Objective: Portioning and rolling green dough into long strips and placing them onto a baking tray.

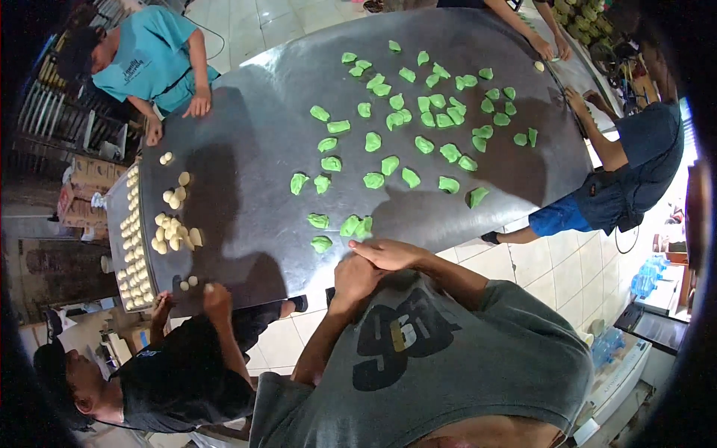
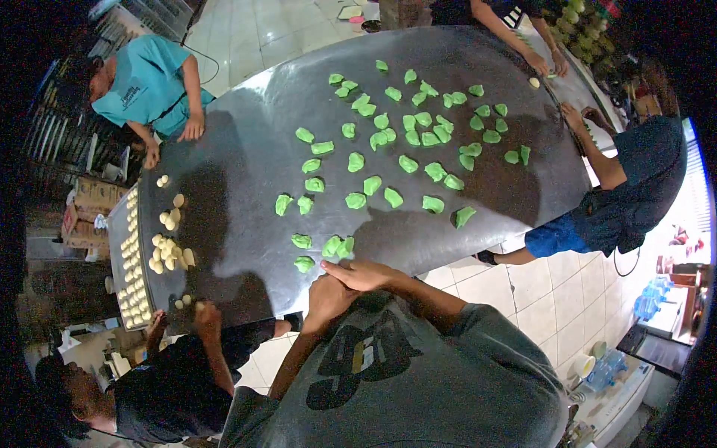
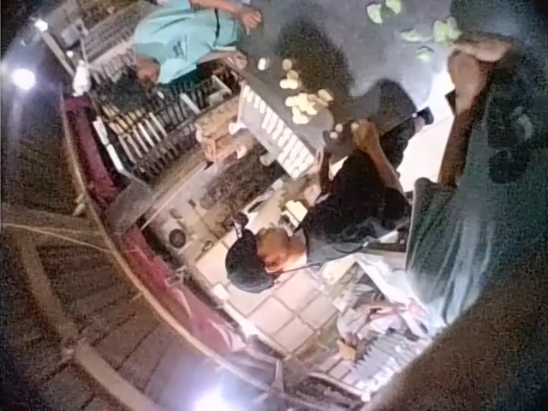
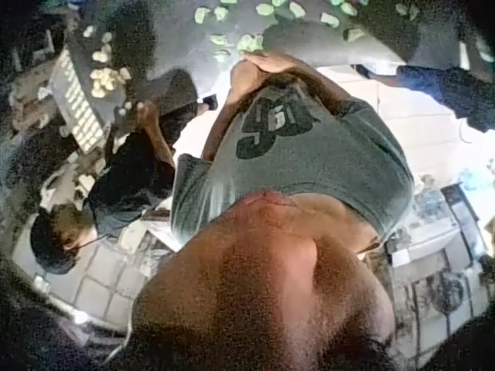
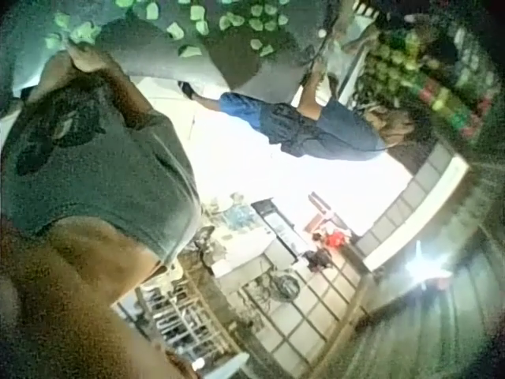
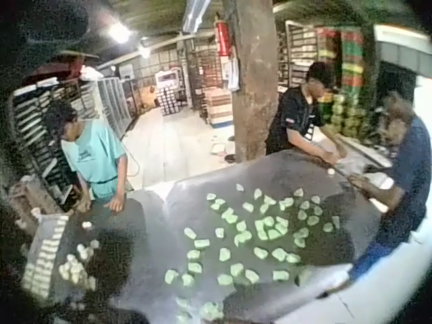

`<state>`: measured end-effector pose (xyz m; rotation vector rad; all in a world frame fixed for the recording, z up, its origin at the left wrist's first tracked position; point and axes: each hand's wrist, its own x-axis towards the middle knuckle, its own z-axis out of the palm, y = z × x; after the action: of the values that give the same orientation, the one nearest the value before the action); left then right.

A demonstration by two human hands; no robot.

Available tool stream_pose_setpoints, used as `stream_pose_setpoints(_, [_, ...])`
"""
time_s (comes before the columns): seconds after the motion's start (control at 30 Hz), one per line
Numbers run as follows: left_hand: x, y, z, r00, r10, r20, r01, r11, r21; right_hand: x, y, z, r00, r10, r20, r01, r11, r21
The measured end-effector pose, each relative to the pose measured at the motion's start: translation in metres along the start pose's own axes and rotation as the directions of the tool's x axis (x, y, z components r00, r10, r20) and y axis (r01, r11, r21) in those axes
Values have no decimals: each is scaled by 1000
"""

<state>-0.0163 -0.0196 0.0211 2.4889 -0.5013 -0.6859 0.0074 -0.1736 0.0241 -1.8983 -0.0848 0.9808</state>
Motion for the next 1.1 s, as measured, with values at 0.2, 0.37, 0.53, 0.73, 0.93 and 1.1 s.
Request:
stream_pose_setpoints(0.2, [-28,32,-56,978,172,118,-173,985,-3,-30,-12,-34,909,76,410,-30,992,-119])
stream_pose_setpoints(0.37, [-53,25,-74,724,665,-185,-677,736,-7,-50,3,-43,549,-600,583,529,789,313])
stream_pose_setpoints(0.53, [-72,-2,-119,875,341,-344,-392,915,-91,-76,76,-104,955,-145,258,64,952,299])
stream_pose_setpoints(0.73, [-55,-1,-136,851,179,-494,-277,952,-133,-59,69,-113,816,-168,-553,331,920,209])
stream_pose_setpoints(0.93, [15,7,-80,759,135,-637,-356,905,-232,17,86,-113,432,107,-895,593,714,372])
stream_pose_setpoints(1.1, [57,-13,-36,835,135,-534,-410,800,-439,10,164,-81,413,-74,-907,212,977,17])
